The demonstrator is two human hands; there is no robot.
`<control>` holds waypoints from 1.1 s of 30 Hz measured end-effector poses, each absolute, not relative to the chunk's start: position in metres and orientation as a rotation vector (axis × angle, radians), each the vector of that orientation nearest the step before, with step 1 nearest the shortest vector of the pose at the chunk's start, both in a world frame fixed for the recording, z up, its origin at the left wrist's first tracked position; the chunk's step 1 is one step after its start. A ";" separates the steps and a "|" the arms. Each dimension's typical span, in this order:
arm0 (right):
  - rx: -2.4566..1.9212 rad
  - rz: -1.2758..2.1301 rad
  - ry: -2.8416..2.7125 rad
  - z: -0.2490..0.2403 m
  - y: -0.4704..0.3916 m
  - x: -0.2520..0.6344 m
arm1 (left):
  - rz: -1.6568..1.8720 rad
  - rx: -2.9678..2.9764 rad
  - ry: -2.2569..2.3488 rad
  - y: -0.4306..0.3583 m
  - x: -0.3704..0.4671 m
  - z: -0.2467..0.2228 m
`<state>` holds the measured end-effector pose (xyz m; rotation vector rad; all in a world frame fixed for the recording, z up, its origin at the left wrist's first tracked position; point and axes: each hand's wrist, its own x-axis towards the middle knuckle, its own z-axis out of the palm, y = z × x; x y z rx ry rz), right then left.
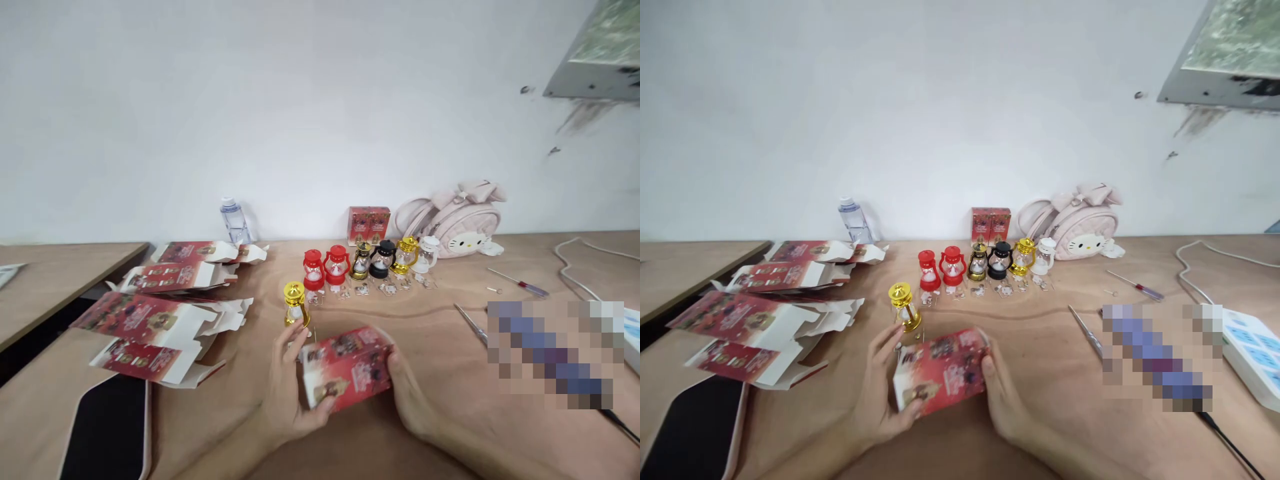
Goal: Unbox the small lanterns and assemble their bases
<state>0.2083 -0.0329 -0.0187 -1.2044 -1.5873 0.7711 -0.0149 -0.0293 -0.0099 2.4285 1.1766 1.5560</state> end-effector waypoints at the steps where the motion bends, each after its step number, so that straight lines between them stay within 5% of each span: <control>1: -1.174 0.848 -1.551 -0.023 -0.036 0.201 | 1.478 2.360 1.165 -0.033 -0.015 -0.011; 18: -1.121 1.366 -0.919 -0.013 -0.010 0.187 | 1.376 1.425 1.157 -0.037 -0.024 -0.009; 33: -1.125 0.908 -1.465 -0.006 -0.016 0.192 | 1.446 0.938 1.160 -0.030 -0.021 -0.009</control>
